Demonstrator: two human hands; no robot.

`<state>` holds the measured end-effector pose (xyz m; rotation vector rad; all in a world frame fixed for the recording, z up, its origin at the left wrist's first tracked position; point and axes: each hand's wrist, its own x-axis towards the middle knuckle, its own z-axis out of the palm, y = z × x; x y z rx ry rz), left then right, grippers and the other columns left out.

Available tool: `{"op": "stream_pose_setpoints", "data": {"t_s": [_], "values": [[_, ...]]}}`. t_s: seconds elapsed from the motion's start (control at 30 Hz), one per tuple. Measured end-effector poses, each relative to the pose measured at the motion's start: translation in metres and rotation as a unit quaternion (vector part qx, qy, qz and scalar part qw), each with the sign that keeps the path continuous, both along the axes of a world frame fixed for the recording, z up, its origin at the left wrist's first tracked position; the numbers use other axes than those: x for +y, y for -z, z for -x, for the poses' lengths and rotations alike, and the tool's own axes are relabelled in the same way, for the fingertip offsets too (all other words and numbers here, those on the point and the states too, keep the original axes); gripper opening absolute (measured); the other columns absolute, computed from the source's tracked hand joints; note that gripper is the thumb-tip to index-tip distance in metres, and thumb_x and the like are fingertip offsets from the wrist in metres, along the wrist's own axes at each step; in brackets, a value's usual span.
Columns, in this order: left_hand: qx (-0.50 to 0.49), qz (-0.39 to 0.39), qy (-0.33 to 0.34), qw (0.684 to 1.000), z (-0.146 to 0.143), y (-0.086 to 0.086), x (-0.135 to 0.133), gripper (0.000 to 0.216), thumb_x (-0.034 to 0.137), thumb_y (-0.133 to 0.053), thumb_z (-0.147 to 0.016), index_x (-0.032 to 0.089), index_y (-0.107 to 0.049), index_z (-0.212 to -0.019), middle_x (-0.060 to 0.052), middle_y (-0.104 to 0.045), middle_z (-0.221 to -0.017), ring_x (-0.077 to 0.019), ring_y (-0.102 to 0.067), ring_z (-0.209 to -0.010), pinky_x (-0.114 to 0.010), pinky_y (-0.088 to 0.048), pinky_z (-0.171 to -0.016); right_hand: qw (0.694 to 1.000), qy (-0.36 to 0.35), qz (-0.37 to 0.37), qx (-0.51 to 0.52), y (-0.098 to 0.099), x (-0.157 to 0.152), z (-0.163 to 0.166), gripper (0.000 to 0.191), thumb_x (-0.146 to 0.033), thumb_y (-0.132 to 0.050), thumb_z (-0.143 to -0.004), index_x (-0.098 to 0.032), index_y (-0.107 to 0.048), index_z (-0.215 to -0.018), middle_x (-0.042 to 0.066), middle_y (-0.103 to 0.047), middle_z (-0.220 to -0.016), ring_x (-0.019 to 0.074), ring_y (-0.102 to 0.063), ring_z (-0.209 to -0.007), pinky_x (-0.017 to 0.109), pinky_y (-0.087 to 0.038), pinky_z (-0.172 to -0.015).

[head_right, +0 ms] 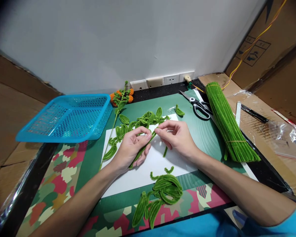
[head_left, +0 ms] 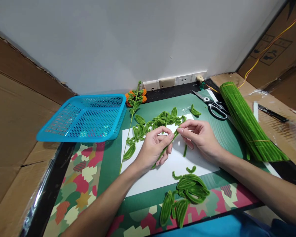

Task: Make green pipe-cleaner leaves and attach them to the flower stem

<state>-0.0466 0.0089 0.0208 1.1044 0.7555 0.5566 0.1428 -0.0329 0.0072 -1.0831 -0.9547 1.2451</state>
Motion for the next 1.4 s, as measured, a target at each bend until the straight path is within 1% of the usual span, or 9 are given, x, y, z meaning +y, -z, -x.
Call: {"op": "stream_pose_setpoints", "data": {"t_s": [0.23,0.37,0.5,0.57,0.77,0.97,1.1,1.27,1.4], "values": [[0.006,-0.012,0.011,1.0,0.0,0.0,-0.001,0.035,0.05,-0.079,-0.093,0.02,-0.06,-0.098,0.005,-0.068,-0.065,-0.0087,-0.055,-0.031,-0.013,-0.032,-0.024,1.0,-0.016,-0.013,-0.019,-0.004,-0.003,0.001,0.027,-0.042,-0.091,-0.081,-0.02,-0.076,-0.079,-0.003,-0.063,-0.054,0.0099,-0.048,-0.038,0.023,-0.034,-0.038],[0.008,-0.013,0.025,1.0,0.001,0.002,0.0,0.035,0.052,-0.074,-0.096,0.018,-0.064,-0.1,0.004,-0.066,-0.063,-0.0078,-0.054,-0.032,-0.013,-0.035,-0.027,0.998,0.048,-0.028,-0.009,-0.004,0.001,-0.004,0.025,-0.039,-0.092,-0.081,-0.019,-0.076,-0.079,-0.003,-0.063,-0.057,0.008,-0.048,-0.038,0.022,-0.034,-0.037],[0.01,-0.008,0.026,1.0,0.001,0.003,0.0,0.033,0.049,-0.072,-0.098,0.016,-0.067,-0.101,0.007,-0.058,-0.055,-0.0056,-0.047,-0.031,-0.012,-0.033,-0.027,0.992,0.118,-0.023,0.029,-0.006,0.008,-0.015,0.029,-0.038,-0.094,-0.078,-0.017,-0.075,-0.074,-0.004,-0.063,-0.059,0.0057,-0.047,-0.036,0.02,-0.034,-0.034],[0.005,-0.001,0.021,1.0,0.001,0.004,0.0,0.033,0.05,-0.07,-0.1,0.017,-0.067,-0.099,0.009,-0.054,-0.053,-0.0055,-0.045,-0.03,-0.012,-0.031,-0.027,0.99,0.135,-0.014,0.046,-0.008,0.01,-0.019,0.032,-0.039,-0.096,-0.075,-0.017,-0.074,-0.072,-0.004,-0.062,-0.059,0.0052,-0.047,-0.034,0.02,-0.034,-0.032],[-0.02,0.003,-0.015,1.0,0.0,0.005,0.0,0.034,0.05,-0.071,-0.099,0.019,-0.061,-0.088,0.008,-0.056,-0.056,-0.0059,-0.047,-0.031,-0.012,-0.031,-0.026,0.993,0.084,0.01,0.079,-0.01,0.008,-0.018,0.033,-0.039,-0.096,-0.076,-0.017,-0.072,-0.072,-0.004,-0.064,-0.06,0.0068,-0.052,-0.034,0.02,-0.042,-0.033],[-0.024,-0.003,-0.068,0.997,0.001,0.004,0.0,0.034,0.047,-0.074,-0.098,0.014,-0.072,-0.097,0.003,-0.065,-0.064,-0.0058,-0.051,-0.033,-0.013,-0.034,-0.026,0.994,0.061,0.013,0.09,-0.008,0.007,-0.014,0.031,-0.038,-0.095,-0.077,-0.017,-0.073,-0.073,-0.004,-0.065,-0.061,0.0074,-0.055,-0.035,0.019,-0.045,-0.034],[-0.036,-0.004,-0.107,0.994,0.001,0.004,-0.001,0.03,0.043,-0.078,-0.096,0.013,-0.072,-0.093,0.003,-0.067,-0.062,-0.0057,-0.051,-0.032,-0.013,-0.032,-0.026,0.993,0.07,0.016,0.093,-0.009,0.008,-0.016,0.032,-0.038,-0.096,-0.076,-0.017,-0.072,-0.073,-0.004,-0.066,-0.061,0.0071,-0.056,-0.035,0.018,-0.046,-0.034],[-0.045,-0.006,-0.096,0.994,0.001,0.003,0.0,0.032,0.043,-0.075,-0.099,0.012,-0.072,-0.09,0.001,-0.07,-0.067,-0.0066,-0.056,-0.035,-0.014,-0.036,-0.028,0.993,0.033,0.001,0.117,-0.008,0.008,-0.015,0.027,-0.036,-0.095,-0.077,-0.019,-0.076,-0.083,-0.004,-0.069,-0.067,0.0079,-0.058,-0.036,0.02,-0.05,-0.034],[-0.045,-0.002,-0.075,0.996,0.002,0.003,0.0,0.031,0.043,-0.074,-0.099,0.012,-0.074,-0.092,0.002,-0.069,-0.064,-0.0055,-0.055,-0.036,-0.013,-0.038,-0.031,0.996,-0.026,-0.028,0.079,-0.004,0.005,-0.012,0.027,-0.031,-0.094,-0.079,-0.021,-0.08,-0.099,-0.001,-0.075,-0.077,0.01,-0.062,-0.04,0.023,-0.056,-0.037]]}}
